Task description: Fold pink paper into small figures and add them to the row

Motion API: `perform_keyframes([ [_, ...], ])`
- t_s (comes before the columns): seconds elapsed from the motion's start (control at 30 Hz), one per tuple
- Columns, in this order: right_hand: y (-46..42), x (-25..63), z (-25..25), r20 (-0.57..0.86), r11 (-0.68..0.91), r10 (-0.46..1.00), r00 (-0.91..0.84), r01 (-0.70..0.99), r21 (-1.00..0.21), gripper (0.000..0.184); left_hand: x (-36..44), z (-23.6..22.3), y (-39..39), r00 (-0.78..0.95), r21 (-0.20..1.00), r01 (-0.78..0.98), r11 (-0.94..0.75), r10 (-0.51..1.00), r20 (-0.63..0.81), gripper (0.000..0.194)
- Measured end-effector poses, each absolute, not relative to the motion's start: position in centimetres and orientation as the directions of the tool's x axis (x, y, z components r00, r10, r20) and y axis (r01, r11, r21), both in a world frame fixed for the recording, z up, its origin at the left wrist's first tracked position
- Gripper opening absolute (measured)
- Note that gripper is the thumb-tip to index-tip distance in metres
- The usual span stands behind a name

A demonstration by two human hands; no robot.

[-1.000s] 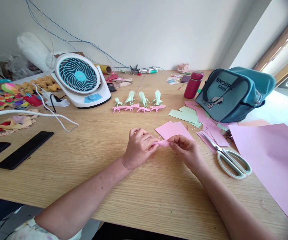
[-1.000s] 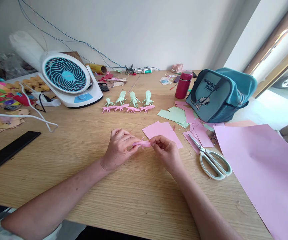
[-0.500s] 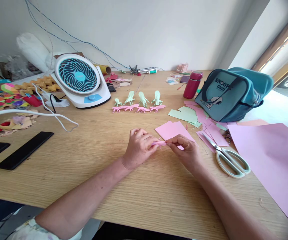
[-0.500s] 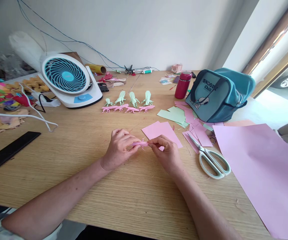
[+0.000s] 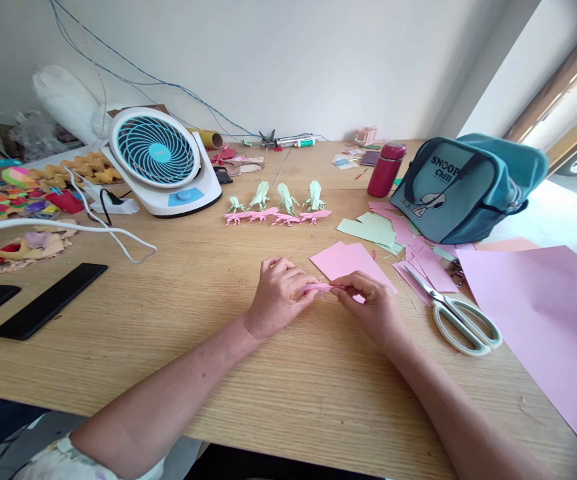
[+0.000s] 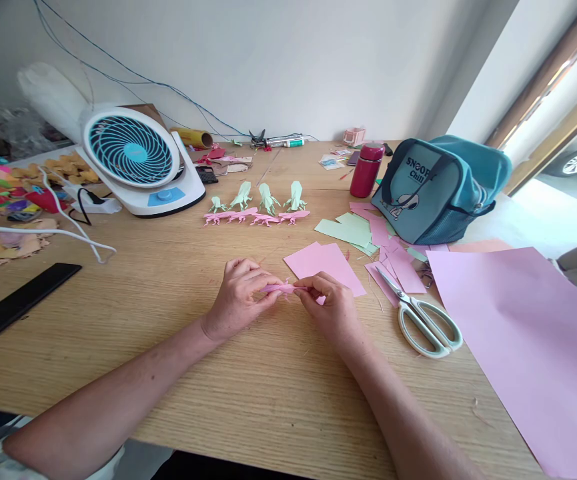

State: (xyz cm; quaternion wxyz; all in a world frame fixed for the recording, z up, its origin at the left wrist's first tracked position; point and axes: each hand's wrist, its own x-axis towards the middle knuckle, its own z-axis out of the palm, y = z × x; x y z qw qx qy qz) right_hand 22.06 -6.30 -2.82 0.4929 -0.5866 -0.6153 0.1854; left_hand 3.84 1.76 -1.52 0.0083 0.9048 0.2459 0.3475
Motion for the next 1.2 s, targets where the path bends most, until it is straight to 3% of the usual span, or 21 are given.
perform_keyframes([
  [0.2,-5.8,21.9,-4.1,0.159,0.149,0.975,0.154,0.075,-0.986,0.023,3.9,-1.1,1.4,0.641,0.159,0.441,-0.883,0.434,0.634,0.007],
  [0.33,-5.7,21.6,-4.1,0.141,0.149,0.979,0.148,-0.040,-0.988,0.023,4.0,-0.9,1.1,0.650,0.144,0.438,-0.888,0.423,0.631,0.008],
  [0.83,-5.8,21.1,-4.2,0.177,0.174,0.972,0.156,0.028,-0.984,0.031,4.0,-0.8,0.9,0.656,0.135,0.450,-0.883,0.429,0.621,0.010],
  [1.07,-5.9,21.1,-3.9,0.239,0.190,0.947,0.214,0.226,-0.955,0.029,4.1,-0.7,0.9,0.664,0.122,0.448,-0.886,0.421,0.619,0.010],
  [1.2,-5.8,21.3,-4.1,0.223,0.184,0.951,0.214,0.187,-0.965,0.027,4.0,-0.6,0.9,0.666,0.133,0.450,-0.883,0.430,0.609,0.011],
])
